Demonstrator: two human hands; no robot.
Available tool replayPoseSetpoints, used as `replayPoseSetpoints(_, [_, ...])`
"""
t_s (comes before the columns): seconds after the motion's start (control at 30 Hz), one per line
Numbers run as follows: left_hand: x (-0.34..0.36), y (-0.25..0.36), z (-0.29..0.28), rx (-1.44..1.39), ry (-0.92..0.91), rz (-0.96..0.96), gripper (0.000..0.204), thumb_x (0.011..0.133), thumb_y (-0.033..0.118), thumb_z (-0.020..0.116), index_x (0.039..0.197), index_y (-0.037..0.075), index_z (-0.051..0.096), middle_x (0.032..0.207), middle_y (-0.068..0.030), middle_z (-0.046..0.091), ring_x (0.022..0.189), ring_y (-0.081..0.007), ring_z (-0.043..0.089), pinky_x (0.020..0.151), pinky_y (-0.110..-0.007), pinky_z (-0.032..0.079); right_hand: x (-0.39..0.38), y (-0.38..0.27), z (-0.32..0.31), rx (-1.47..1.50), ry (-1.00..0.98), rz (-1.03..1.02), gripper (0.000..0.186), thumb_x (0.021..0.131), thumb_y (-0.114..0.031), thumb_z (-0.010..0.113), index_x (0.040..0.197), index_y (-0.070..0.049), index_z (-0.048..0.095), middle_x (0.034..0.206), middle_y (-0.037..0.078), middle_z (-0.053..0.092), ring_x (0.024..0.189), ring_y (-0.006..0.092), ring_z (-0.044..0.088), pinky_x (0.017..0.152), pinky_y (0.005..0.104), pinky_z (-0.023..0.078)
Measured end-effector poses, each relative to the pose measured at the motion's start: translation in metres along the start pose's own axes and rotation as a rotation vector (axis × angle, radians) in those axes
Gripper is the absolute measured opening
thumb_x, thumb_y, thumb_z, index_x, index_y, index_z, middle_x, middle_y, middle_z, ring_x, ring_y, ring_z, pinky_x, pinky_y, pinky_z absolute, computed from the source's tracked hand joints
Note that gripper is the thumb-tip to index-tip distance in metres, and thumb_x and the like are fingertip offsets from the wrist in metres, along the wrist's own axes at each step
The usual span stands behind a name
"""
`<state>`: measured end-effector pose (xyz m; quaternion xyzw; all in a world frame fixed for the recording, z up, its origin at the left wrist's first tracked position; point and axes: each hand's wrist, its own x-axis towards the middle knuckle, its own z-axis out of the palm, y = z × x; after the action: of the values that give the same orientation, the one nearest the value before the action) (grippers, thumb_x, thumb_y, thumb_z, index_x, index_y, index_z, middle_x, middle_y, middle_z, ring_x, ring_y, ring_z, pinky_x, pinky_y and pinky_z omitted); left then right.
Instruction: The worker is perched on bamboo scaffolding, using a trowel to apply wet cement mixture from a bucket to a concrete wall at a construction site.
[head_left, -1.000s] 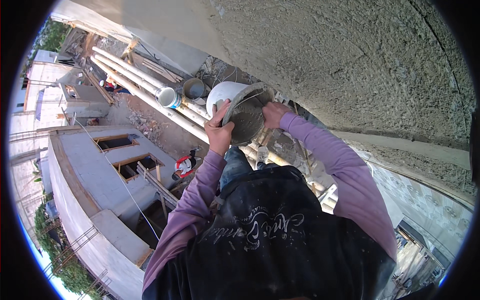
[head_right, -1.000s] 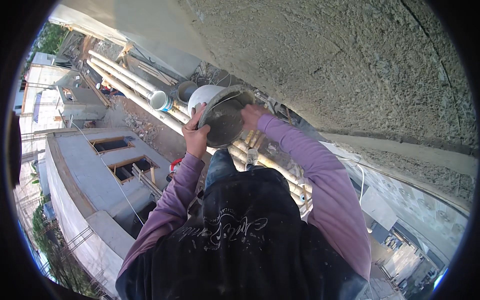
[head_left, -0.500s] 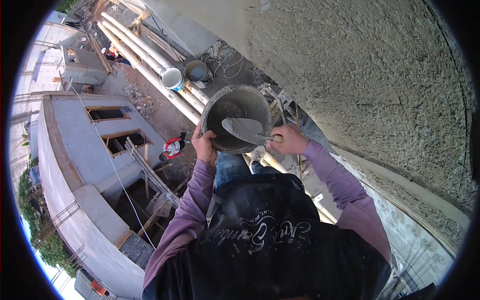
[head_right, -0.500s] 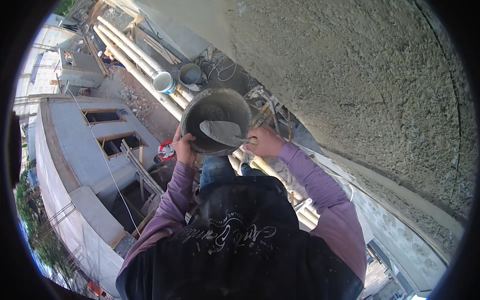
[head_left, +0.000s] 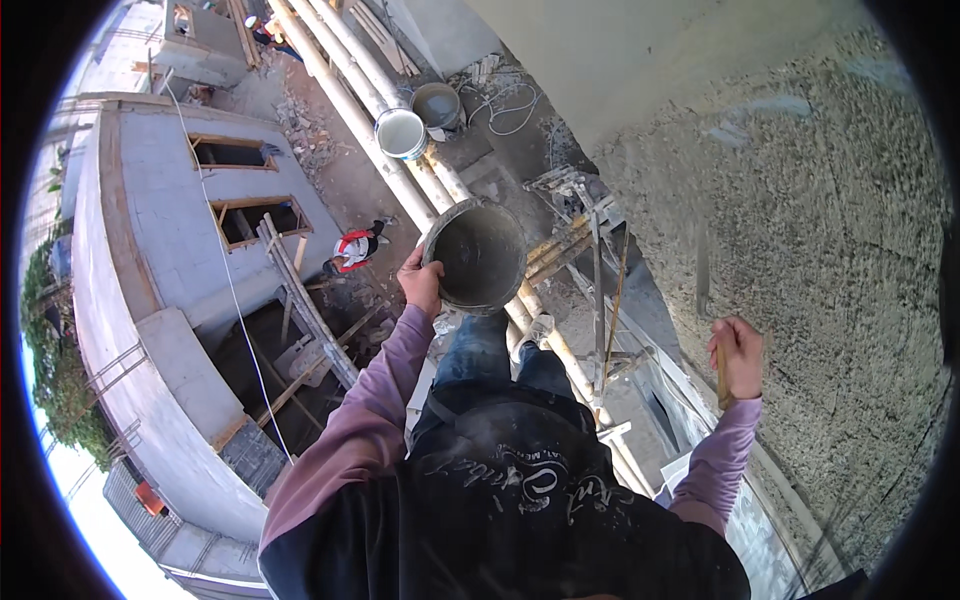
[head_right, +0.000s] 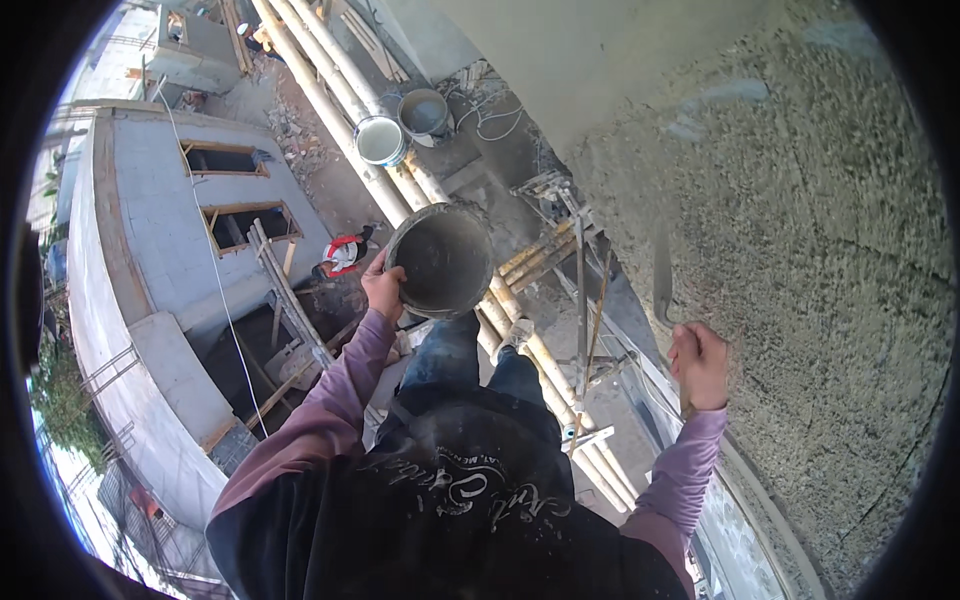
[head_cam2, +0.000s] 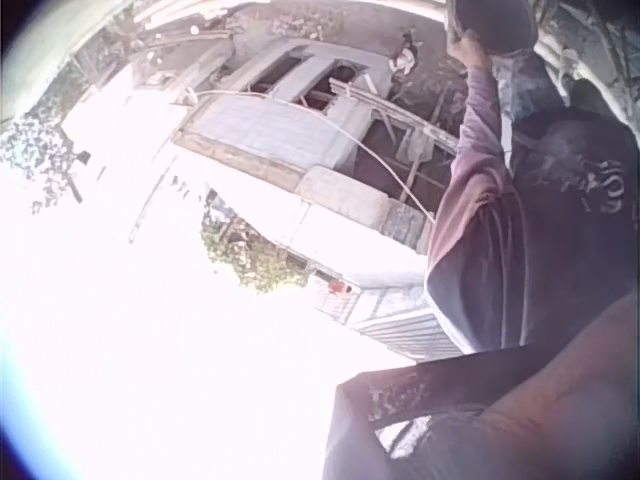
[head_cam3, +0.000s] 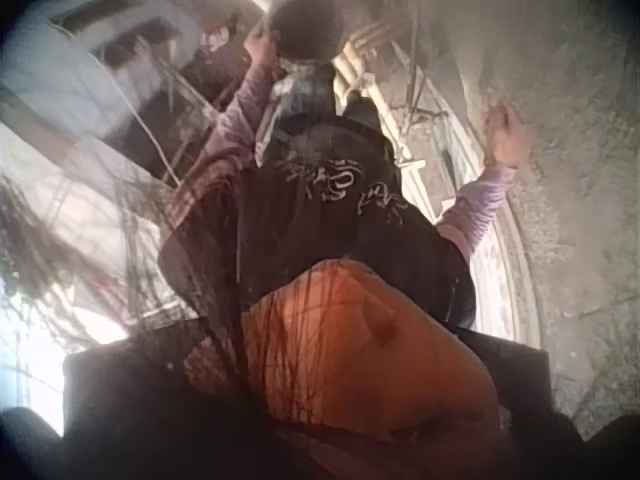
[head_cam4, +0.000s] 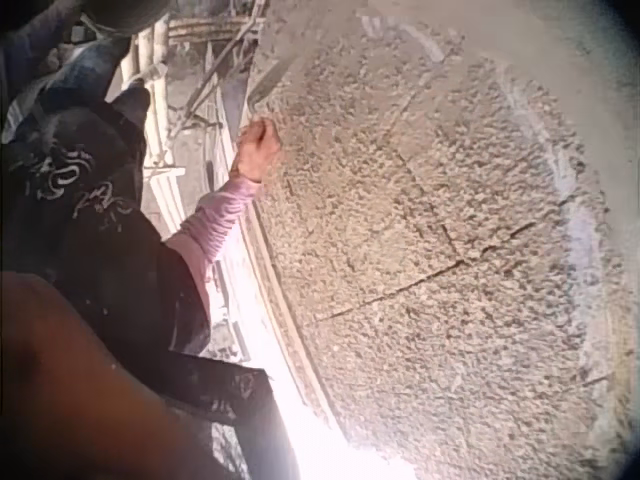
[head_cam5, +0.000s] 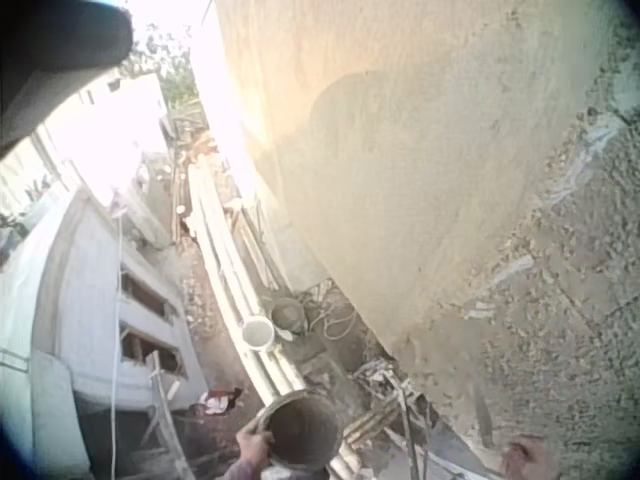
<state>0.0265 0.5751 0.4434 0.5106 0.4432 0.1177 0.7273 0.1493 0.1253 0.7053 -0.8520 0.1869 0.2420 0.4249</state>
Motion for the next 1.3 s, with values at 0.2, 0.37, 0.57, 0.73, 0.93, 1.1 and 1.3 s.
replayPoseSetpoints(0.2, [0.064,-0.049,0.031,0.067,0.045,-0.035,0.061,0.066,-0.014,0.053,0.125,-0.001,0.067,0.098,-0.0042,0.071,0.068,-0.0075,0.057,0.058,-0.023,0.046,0.060,0.124,0.094,-0.385,-0.223,-0.077,0.034,0.080,-0.020,0.078,0.101,-0.001,0.060,0.080,0.017,0.067,0.077,0.0327,0.068,0.070,0.0412,0.052])
replayPoseSetpoints(0.37, [0.109,-0.094,0.024,0.015,0.111,0.032,0.062,0.066,-0.014,0.054,0.126,-0.003,0.066,0.097,-0.0051,0.070,0.068,-0.0076,0.057,0.057,-0.023,0.046,0.132,0.152,0.175,-0.643,-0.297,-0.237,0.050,0.076,-0.013,0.077,0.118,-0.004,0.050,0.103,0.023,0.066,0.099,0.0439,0.063,0.087,0.0470,0.049])
replayPoseSetpoints(0.57, [0.162,-0.186,0.029,-0.151,0.210,-0.069,0.063,0.063,-0.015,0.053,0.124,-0.004,0.066,0.099,-0.0056,0.071,0.072,-0.0110,0.061,0.058,-0.023,0.047,0.243,0.146,0.293,-0.435,-0.395,-0.511,0.060,0.077,-0.010,0.073,0.131,-0.005,0.048,0.122,0.021,0.060,0.113,0.0407,0.058,0.097,0.0447,0.047])
replayPoseSetpoints(0.73, [0.218,-0.288,0.040,-0.237,0.105,-0.191,0.060,0.065,-0.015,0.054,0.123,-0.003,0.066,0.091,-0.0054,0.070,0.067,-0.0123,0.059,0.059,-0.024,0.048,0.338,0.098,0.460,-0.379,-0.461,-0.664,0.057,0.078,-0.009,0.073,0.131,-0.003,0.054,0.121,0.020,0.064,0.114,0.0371,0.061,0.099,0.0427,0.047])
replayPoseSetpoints(0.93, [0.283,-0.344,0.035,-0.067,-0.131,-0.257,0.050,0.071,-0.013,0.058,0.118,-0.003,0.068,0.092,-0.0043,0.071,0.069,-0.0104,0.060,0.059,-0.024,0.047,0.456,0.016,0.711,-0.077,-0.689,-0.757,0.046,0.083,-0.011,0.069,0.126,0.003,0.060,0.086,0.009,0.069,0.062,0.0117,0.063,0.055,0.0285,0.053])
replayPoseSetpoints(1.1, [0.293,-0.349,0.085,-0.066,-0.269,-0.032,0.025,0.083,-0.004,0.071,0.107,-0.002,0.073,0.097,-0.0062,0.074,0.081,-0.0100,0.066,0.072,-0.025,0.053,0.526,-0.002,0.777,-0.089,-0.737,-0.534,0.038,0.079,-0.028,0.069,0.091,0.009,0.070,0.078,0.019,0.072,0.064,0.0242,0.073,0.071,0.0349,0.058])
replayPoseSetpoints(1.3, [0.418,-0.411,0.066,-0.090,-0.369,-0.082,0.056,0.066,-0.018,0.052,0.119,-0.005,0.067,0.100,-0.0069,0.072,0.075,-0.0099,0.062,0.064,-0.023,0.049,0.541,0.025,0.718,0.003,-0.573,-0.905,0.057,0.082,-0.038,0.069,0.114,0.009,0.065,0.104,0.019,0.073,0.066,0.0235,0.073,0.080,0.0324,0.056])
